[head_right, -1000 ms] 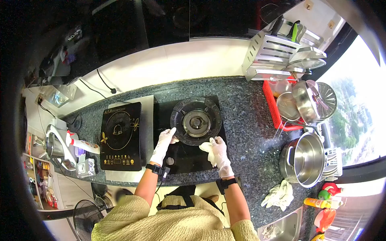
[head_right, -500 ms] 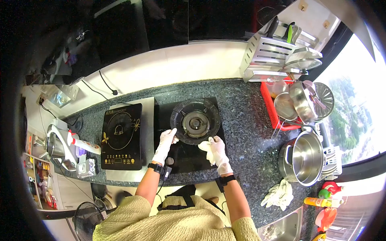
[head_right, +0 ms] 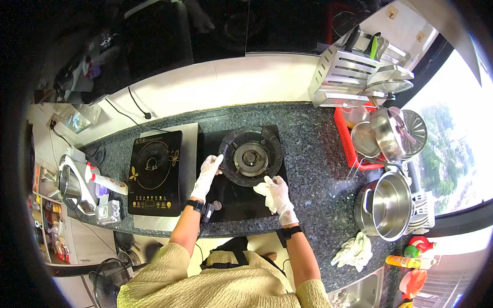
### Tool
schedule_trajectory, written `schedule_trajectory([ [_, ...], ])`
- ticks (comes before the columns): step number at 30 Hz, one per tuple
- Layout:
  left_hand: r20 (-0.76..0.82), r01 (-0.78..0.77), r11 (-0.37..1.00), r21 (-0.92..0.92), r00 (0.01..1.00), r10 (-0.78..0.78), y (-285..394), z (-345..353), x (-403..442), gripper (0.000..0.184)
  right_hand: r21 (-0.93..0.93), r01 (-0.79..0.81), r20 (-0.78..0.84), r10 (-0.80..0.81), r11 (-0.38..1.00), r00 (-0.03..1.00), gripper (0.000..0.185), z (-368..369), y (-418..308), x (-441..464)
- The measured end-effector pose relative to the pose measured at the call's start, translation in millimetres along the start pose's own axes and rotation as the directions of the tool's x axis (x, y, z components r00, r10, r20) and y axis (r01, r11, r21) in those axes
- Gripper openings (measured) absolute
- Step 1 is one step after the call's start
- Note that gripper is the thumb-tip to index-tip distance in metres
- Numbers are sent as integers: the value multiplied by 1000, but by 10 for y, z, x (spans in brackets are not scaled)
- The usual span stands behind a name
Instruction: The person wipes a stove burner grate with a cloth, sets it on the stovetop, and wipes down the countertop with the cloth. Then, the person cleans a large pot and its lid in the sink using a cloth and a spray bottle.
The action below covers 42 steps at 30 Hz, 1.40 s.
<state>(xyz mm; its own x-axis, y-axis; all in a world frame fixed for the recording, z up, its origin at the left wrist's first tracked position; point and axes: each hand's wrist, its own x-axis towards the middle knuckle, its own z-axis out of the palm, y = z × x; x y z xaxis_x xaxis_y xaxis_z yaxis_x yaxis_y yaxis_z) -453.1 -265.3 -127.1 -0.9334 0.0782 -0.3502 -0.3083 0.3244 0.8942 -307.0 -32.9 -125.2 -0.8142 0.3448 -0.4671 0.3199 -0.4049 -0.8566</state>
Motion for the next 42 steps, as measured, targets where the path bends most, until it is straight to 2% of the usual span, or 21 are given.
schedule_trajectory([
  [3,-19,-103,987,127,994,107,66,9,200,30,-132,-69,-22,66,989,998,18,100,-228,-115],
  [5,-8,-160,959,232,986,167,-125,34,474,26,-112,-51,-35,47,992,998,17,75,-112,-68],
  [9,25,-121,992,24,992,121,-251,70,518,17,-199,5,-71,-19,980,997,17,-7,-30,83],
  [10,28,-136,990,-23,990,136,-315,89,526,17,-284,21,-71,-42,959,997,17,-32,-55,86],
  [13,15,-165,978,-127,986,168,-390,112,523,17,-335,40,-74,-69,941,995,16,-11,-173,11],
  [18,14,-160,978,-134,986,164,-284,107,358,16,-295,43,-27,-53,955,998,15,-41,-175,86],
  [24,30,-123,984,-132,991,128,-235,99,323,15,-211,-26,-59,13,977,998,14,30,-279,-37],
  [27,35,-134,988,-74,990,137,-250,75,364,16,-249,-4,-78,-16,969,997,14,20,-132,16],
  [31,27,-75,997,25,997,74,-5,29,266,19,-235,37,-108,-64,971,992,14,1,16,104],
  [33,22,-28,998,53,999,27,27,36,281,21,-196,1,-101,-22,981,995,15,9,-12,112],
  [36,-62,-109,980,165,991,121,-112,92,398,22,-179,-34,-109,14,983,994,15,10,-26,134],
  [40,-34,-52,978,203,998,60,-67,74,396,23,-134,-120,-86,109,984,990,17,-23,3,171],
  [42,-34,-55,973,226,997,64,-49,68,400,22,-103,-93,-45,89,990,995,19,-16,-41,103],
])
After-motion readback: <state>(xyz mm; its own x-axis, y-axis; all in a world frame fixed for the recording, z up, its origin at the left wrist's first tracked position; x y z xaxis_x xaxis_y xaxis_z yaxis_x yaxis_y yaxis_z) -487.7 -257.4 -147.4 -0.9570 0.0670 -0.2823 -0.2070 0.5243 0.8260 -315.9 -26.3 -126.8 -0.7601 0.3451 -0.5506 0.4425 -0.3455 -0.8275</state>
